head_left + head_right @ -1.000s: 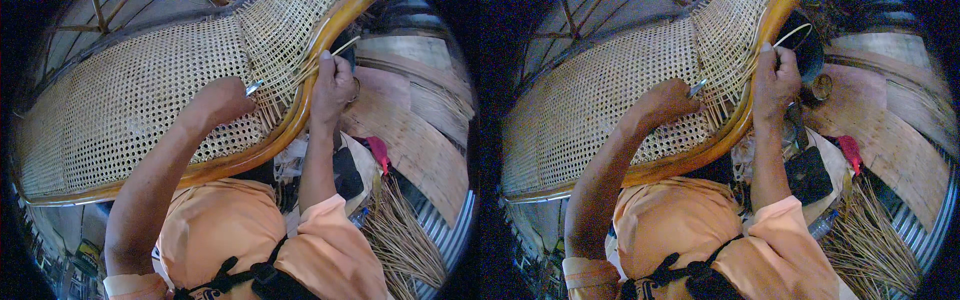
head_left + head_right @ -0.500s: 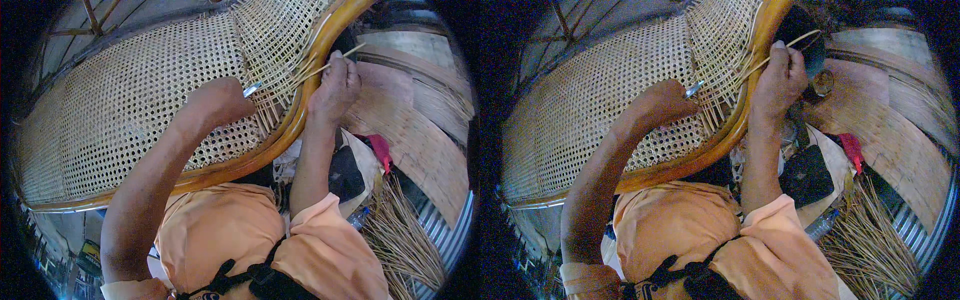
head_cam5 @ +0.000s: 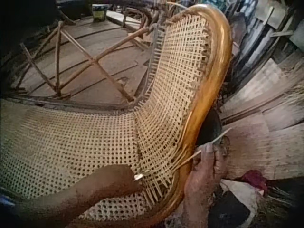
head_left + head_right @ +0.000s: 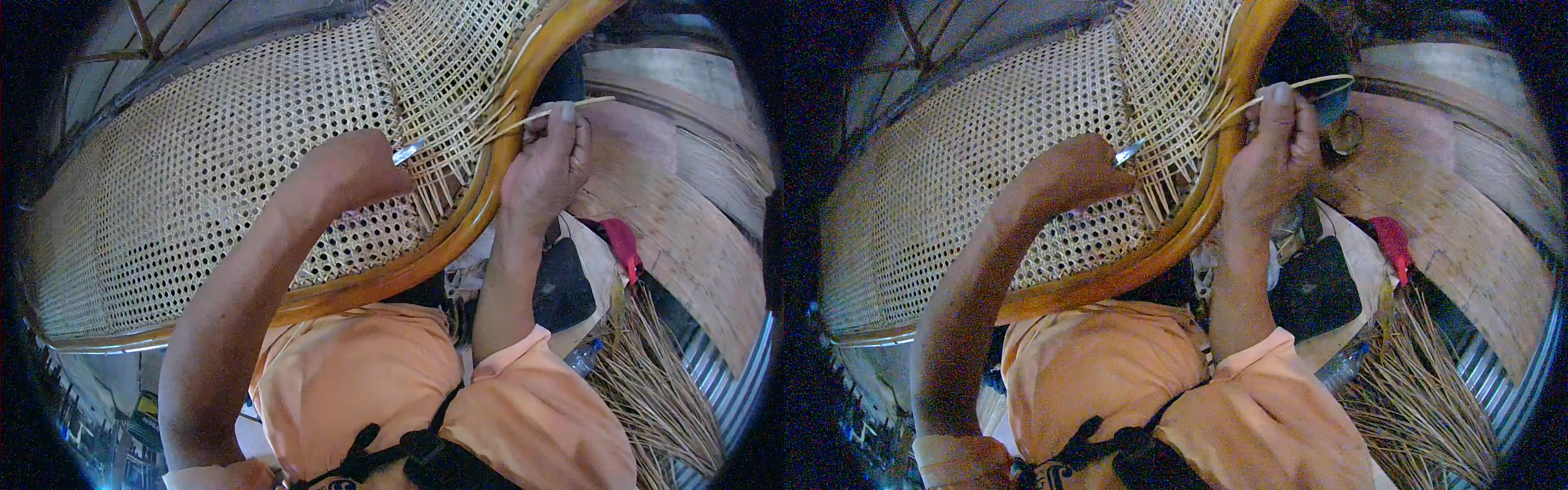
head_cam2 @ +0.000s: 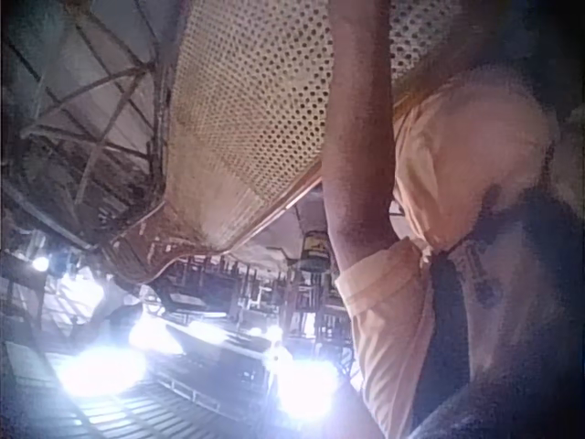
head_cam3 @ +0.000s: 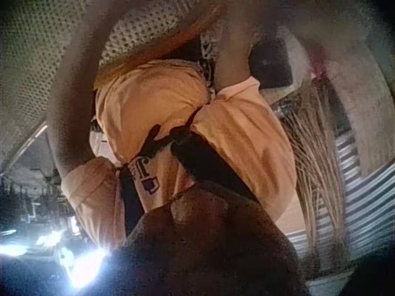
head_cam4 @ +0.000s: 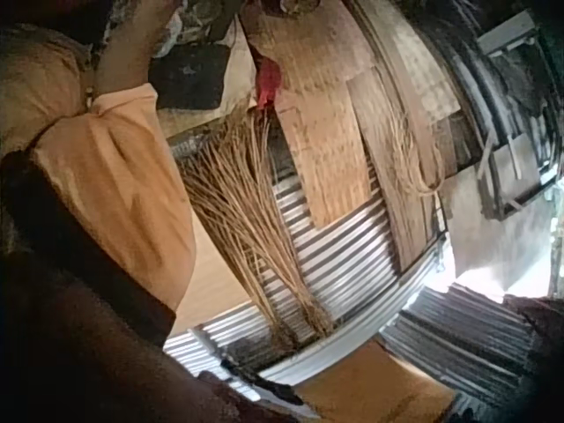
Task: Repairing and weaving the cane webbing of a rattan bench using strips of material and manual tools.
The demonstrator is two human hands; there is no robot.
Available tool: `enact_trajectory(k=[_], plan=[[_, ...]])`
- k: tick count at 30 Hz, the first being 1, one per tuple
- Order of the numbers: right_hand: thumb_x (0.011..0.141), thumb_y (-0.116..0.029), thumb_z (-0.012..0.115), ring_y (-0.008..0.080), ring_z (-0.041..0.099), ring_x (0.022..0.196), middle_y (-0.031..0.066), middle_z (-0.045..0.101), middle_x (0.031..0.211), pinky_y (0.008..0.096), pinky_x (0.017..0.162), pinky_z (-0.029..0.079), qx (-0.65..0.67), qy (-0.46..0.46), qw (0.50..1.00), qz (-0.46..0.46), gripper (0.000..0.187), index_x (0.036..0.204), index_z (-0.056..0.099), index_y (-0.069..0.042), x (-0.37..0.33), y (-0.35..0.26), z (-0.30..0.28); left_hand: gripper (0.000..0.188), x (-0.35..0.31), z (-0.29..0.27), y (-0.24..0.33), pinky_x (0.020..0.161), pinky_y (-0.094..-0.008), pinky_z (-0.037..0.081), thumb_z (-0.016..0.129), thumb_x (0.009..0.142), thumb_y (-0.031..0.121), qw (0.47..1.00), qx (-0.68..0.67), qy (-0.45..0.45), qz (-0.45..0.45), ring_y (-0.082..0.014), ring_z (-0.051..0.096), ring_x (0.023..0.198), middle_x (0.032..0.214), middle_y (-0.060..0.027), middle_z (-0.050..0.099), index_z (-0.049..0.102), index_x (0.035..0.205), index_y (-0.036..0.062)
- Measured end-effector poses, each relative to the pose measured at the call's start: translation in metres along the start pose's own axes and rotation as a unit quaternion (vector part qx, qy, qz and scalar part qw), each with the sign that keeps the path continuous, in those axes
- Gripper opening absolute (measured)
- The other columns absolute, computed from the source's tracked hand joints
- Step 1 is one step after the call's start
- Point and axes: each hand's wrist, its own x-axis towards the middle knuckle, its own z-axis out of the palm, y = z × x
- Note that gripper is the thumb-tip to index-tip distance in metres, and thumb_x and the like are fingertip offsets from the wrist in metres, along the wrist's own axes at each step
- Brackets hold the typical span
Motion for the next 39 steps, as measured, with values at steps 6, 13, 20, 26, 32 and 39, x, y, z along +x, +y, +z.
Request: enact_trajectory(k=[6, 13, 20, 26, 32, 39], plan=[[0.086, -0.011, 0.058, 0.0144, 0.055, 0.076, 0.0034, 0.060, 0.081, 0.0273, 0.071, 0.045, -0.179, -0.095, 0.978, -0.040, 0.012, 0.091, 0.061, 0.000, -0.007, 0.000, -0.012, 0.040, -0.002, 0.000, 0.000, 0.055, -0.0402, 0.050, 0.059, 0.073, 0.036, 1.000, 0.005, 0.006, 0.009, -0.0268, 0.062, 0.054, 0.061, -0.0175, 0.061, 0.063, 0.074, -0.0036], [0.077, -0.004, 0.059, 0.0280, 0.053, 0.088, 0.0121, 0.055, 0.090, 0.0358, 0.078, 0.044, -0.408, -0.314, 0.822, -0.242, 0.019, 0.095, 0.064, -0.006, 0.008, -0.017, -0.024, 0.036, -0.006, -0.004, 0.004, 0.071, -0.0409, 0.051, 0.058, 0.069, 0.030, 1.000, 0.010, -0.012, -0.010, -0.0320, 0.065, 0.075, 0.081, -0.0213, 0.065, 0.066, 0.085, -0.0026], [0.075, -0.010, 0.062, 0.0312, 0.052, 0.089, 0.0125, 0.054, 0.090, 0.0404, 0.078, 0.045, -0.481, -0.433, 0.716, -0.261, 0.015, 0.090, 0.064, -0.007, 0.013, -0.041, -0.019, 0.036, -0.012, -0.010, 0.006, 0.068, -0.0392, 0.052, 0.058, 0.069, 0.029, 1.000, -0.013, -0.024, -0.014, -0.0296, 0.066, 0.069, 0.075, -0.0193, 0.065, 0.066, 0.083, -0.0030], [0.075, -0.013, 0.062, 0.0313, 0.052, 0.086, 0.0117, 0.054, 0.087, 0.0403, 0.074, 0.045, -0.529, -0.399, 0.701, -0.265, 0.015, 0.088, 0.062, -0.005, 0.003, -0.034, -0.023, 0.045, -0.001, 0.004, -0.003, 0.061, -0.0422, 0.051, 0.056, 0.074, 0.037, 0.998, 0.025, 0.035, 0.041, -0.0308, 0.063, 0.059, 0.064, -0.0212, 0.062, 0.063, 0.075, -0.0074], [0.075, -0.014, 0.054, 0.0277, 0.053, 0.087, 0.0085, 0.054, 0.089, 0.0391, 0.072, 0.045, -0.565, -0.507, 0.567, -0.320, 0.020, 0.093, 0.063, -0.011, 0.012, -0.047, -0.021, 0.045, -0.003, 0.002, -0.007, 0.061, -0.0423, 0.051, 0.057, 0.073, 0.037, 0.997, 0.019, 0.041, 0.063, -0.0311, 0.063, 0.060, 0.065, -0.0216, 0.062, 0.062, 0.076, -0.0074], [0.074, -0.018, 0.052, 0.0253, 0.053, 0.091, 0.0067, 0.054, 0.092, 0.0400, 0.074, 0.043, -0.619, -0.541, 0.437, -0.364, 0.025, 0.097, 0.063, -0.014, 0.013, -0.053, -0.011, 0.041, -0.002, 0.003, -0.010, 0.061, -0.0414, 0.051, 0.058, 0.072, 0.033, 0.995, 0.014, 0.050, 0.086, -0.0301, 0.064, 0.061, 0.068, -0.0215, 0.062, 0.063, 0.078, -0.0067]])
